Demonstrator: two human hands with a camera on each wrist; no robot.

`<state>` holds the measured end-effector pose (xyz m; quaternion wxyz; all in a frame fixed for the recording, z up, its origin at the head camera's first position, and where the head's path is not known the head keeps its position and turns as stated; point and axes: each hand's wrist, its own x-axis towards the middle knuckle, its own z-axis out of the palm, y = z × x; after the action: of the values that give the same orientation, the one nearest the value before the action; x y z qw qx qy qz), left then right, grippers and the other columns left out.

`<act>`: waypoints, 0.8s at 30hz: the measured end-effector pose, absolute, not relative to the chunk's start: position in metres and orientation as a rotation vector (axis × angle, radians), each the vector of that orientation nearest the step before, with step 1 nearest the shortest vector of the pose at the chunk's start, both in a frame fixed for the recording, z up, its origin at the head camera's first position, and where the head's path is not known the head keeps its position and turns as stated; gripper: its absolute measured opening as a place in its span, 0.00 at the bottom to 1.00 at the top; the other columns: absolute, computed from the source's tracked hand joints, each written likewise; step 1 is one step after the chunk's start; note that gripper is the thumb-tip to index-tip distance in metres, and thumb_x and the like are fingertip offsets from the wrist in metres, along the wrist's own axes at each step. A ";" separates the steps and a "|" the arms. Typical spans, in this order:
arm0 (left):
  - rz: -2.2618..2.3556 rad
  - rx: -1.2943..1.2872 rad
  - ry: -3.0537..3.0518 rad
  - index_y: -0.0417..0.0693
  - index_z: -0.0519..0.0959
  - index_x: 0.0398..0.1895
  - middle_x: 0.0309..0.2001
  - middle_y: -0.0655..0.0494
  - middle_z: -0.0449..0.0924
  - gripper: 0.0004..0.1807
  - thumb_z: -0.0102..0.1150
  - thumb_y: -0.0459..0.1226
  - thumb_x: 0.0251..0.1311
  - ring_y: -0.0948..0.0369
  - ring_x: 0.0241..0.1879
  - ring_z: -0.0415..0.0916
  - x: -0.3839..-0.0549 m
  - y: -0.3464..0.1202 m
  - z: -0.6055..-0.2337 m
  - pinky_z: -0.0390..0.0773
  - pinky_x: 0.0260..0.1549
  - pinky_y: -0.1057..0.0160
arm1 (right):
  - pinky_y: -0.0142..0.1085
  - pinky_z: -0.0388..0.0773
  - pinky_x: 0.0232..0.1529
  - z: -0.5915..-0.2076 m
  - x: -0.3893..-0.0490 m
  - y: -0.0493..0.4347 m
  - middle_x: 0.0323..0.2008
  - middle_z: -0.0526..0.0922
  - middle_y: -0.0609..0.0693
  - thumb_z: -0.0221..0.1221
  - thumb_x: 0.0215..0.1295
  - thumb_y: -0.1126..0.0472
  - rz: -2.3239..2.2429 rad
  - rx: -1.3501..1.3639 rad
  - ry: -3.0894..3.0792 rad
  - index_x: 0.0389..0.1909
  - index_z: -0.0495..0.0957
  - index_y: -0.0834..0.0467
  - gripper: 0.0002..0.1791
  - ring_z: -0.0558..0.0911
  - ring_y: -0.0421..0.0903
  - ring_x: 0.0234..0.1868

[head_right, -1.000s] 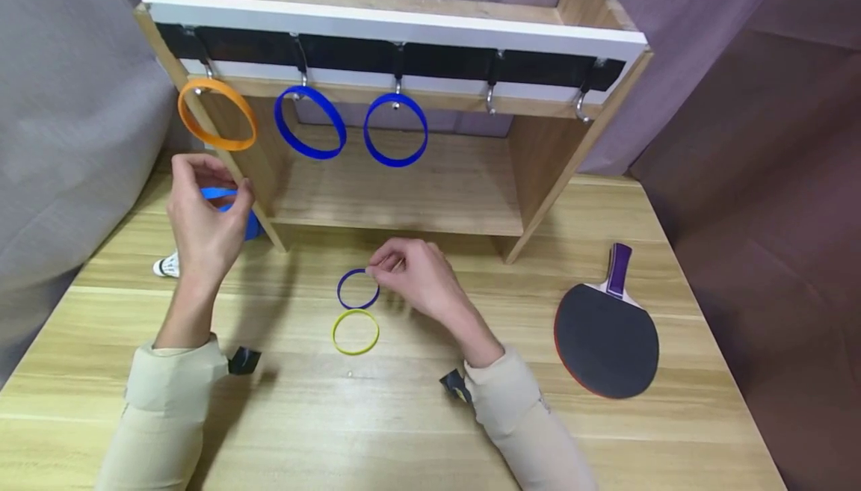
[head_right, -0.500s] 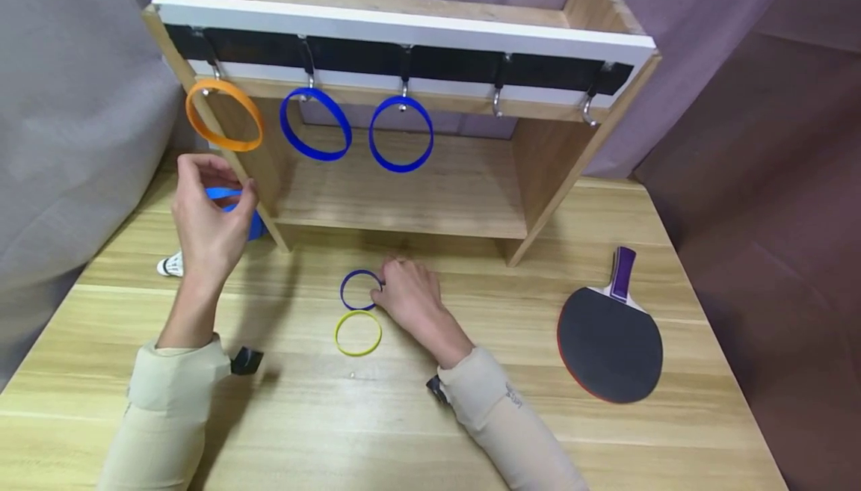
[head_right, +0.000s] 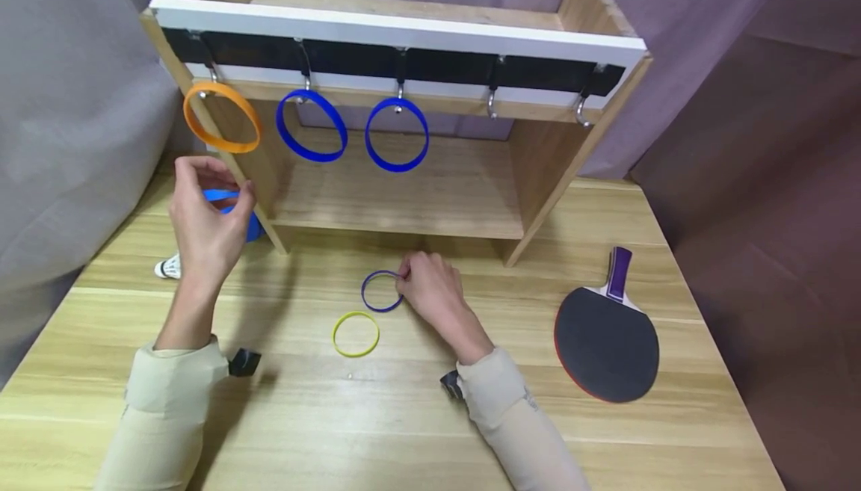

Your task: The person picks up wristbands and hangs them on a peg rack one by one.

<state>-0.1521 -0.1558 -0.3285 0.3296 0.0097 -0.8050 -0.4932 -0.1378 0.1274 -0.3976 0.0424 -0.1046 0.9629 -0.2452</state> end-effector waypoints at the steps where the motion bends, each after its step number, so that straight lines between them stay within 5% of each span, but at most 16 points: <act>1: -1.291 0.025 -2.108 0.37 0.69 0.47 0.40 0.51 0.74 0.17 0.62 0.30 0.58 0.63 0.36 0.77 -0.152 -0.156 -0.329 0.83 0.34 0.71 | 0.37 0.78 0.28 -0.396 -0.138 0.129 0.25 0.81 0.41 0.66 0.58 0.60 -0.809 -0.342 2.936 0.32 0.83 0.52 0.02 0.79 0.40 0.27; 6: -1.288 0.021 -2.105 0.36 0.69 0.47 0.41 0.51 0.74 0.17 0.62 0.30 0.58 0.63 0.36 0.78 -0.152 -0.156 -0.330 0.83 0.34 0.71 | 0.34 0.82 0.28 -0.379 -0.134 0.138 0.27 0.84 0.41 0.69 0.59 0.61 -1.179 -0.505 2.804 0.34 0.84 0.55 0.04 0.82 0.39 0.28; 12: -1.277 0.022 -2.102 0.36 0.69 0.47 0.40 0.51 0.74 0.17 0.62 0.30 0.57 0.63 0.36 0.78 -0.152 -0.157 -0.329 0.84 0.34 0.69 | 0.40 0.86 0.33 -0.326 -0.124 0.159 0.37 0.87 0.49 0.69 0.59 0.59 -1.635 -0.624 2.517 0.43 0.86 0.57 0.11 0.85 0.52 0.33; 16: -1.283 0.027 -2.101 0.36 0.69 0.47 0.40 0.51 0.74 0.16 0.62 0.29 0.57 0.63 0.36 0.78 -0.153 -0.156 -0.329 0.83 0.34 0.69 | 0.46 0.86 0.40 -0.288 -0.115 0.175 0.42 0.85 0.60 0.67 0.59 0.68 -2.020 -0.674 2.272 0.45 0.84 0.65 0.12 0.85 0.57 0.35; 20: -1.285 0.025 -2.103 0.36 0.69 0.47 0.40 0.51 0.74 0.16 0.63 0.30 0.58 0.63 0.36 0.78 -0.152 -0.156 -0.329 0.81 0.33 0.74 | 0.42 0.86 0.40 -0.261 -0.112 0.185 0.41 0.83 0.66 0.60 0.60 0.79 -2.527 -0.707 1.896 0.45 0.79 0.76 0.12 0.84 0.55 0.37; 24: -1.287 0.027 -2.102 0.36 0.69 0.47 0.40 0.51 0.74 0.16 0.63 0.29 0.58 0.63 0.36 0.78 -0.152 -0.156 -0.329 0.82 0.34 0.72 | 0.37 0.85 0.41 -0.247 -0.114 0.188 0.44 0.81 0.68 0.57 0.62 0.80 -2.945 -0.614 1.438 0.48 0.76 0.78 0.13 0.83 0.54 0.41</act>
<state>-0.1521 -0.1559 -0.3292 0.3319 0.0101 -0.8045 -0.4925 -0.1141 0.1881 -0.2471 -0.0963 -0.1834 0.4291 -0.8792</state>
